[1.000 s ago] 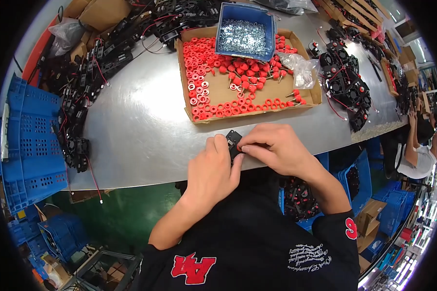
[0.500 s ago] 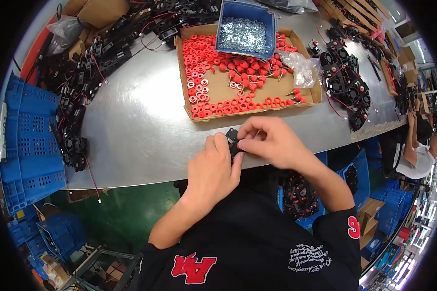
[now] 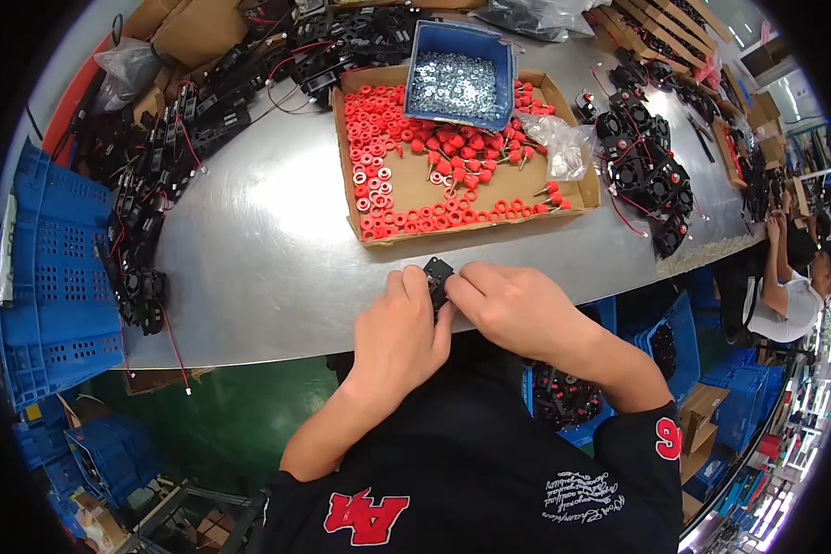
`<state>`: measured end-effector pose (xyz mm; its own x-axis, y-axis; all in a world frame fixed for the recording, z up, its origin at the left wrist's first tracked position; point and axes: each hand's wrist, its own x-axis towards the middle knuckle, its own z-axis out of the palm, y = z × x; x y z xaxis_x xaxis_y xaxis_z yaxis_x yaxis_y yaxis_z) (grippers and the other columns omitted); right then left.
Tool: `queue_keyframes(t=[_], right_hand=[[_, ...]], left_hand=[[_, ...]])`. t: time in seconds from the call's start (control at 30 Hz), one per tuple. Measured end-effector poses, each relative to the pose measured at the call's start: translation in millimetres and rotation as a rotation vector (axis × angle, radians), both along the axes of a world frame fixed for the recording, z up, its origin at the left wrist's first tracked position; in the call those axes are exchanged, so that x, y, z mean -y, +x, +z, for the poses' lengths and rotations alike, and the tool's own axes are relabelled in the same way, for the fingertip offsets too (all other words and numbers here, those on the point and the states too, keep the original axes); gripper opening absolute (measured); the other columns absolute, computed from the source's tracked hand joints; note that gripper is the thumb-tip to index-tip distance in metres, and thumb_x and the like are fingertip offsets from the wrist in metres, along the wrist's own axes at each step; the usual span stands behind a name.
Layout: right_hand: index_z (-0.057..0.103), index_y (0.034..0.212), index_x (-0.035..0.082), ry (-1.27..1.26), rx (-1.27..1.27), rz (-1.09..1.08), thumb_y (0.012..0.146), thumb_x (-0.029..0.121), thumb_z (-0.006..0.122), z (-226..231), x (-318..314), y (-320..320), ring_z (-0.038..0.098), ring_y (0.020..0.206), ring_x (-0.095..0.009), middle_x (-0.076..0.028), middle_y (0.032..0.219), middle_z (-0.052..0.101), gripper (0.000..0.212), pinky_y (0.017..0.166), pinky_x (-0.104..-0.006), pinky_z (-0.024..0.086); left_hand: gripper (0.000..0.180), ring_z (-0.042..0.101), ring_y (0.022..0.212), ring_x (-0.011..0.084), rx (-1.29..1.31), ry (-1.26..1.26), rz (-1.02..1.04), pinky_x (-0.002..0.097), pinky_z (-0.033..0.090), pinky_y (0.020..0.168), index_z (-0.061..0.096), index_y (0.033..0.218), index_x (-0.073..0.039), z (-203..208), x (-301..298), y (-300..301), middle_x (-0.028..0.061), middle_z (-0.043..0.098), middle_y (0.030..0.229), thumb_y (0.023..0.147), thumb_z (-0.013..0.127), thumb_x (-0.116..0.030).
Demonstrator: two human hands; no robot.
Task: Manually assembling small red plastic rings into black electronic components at a factory workstation.
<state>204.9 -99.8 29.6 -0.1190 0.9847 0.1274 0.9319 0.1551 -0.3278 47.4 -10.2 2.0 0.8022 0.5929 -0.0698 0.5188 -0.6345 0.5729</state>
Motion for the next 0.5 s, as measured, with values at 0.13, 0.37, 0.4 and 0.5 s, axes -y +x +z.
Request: queue_keyframes(t=[0.13,0.37,0.4,0.5], right_hand=[[0.062,0.087,0.005,-0.031,0.204,0.047,0.084,0.018,0.066,-0.1,-7.7,5.2,0.063,0.071,-0.023,-0.007,0.078,0.056,0.014,0.060,-0.0368,0.053],[0.062,0.087,0.004,-0.110,0.257,0.086,0.078,0.018,0.072,6.5,-2.4,6.5,0.063,0.071,-0.021,-0.006,0.079,0.056,0.019,0.060,-0.0335,0.052],[0.062,0.087,0.004,-0.114,0.254,0.092,0.078,0.018,0.072,6.3,-2.9,5.7,0.063,0.071,-0.021,-0.006,0.079,0.056,0.019,0.060,-0.0335,0.052],[0.063,0.090,0.003,0.104,0.210,0.032,0.075,0.016,0.072,3.7,-2.1,4.5,0.062,0.072,-0.021,-0.006,0.079,0.055,0.022,0.060,-0.0338,0.052]], left_hand=[[0.036,0.062,0.071,0.0430,0.010,-0.003,-0.015,0.0500,0.050,0.059,0.041,0.097,0.001,0.4,-0.6,1.7,0.0222,0.055,0.087,0.085,0.068,-0.020],[0.038,0.066,0.071,0.0356,-0.045,0.066,-0.027,0.0446,0.053,0.057,0.044,0.098,-0.001,2.0,-2.3,0.8,0.0172,0.056,0.089,0.087,0.070,-0.026],[0.038,0.066,0.071,0.0356,-0.049,0.061,-0.021,0.0446,0.053,0.057,0.044,0.098,-0.001,2.1,-2.4,1.0,0.0172,0.056,0.089,0.087,0.070,-0.026],[0.038,0.065,0.069,0.0348,-0.046,0.077,-0.040,0.0433,0.053,0.055,0.044,0.098,-0.001,3.2,-2.8,1.6,0.0167,0.056,0.088,0.088,0.069,-0.028]])
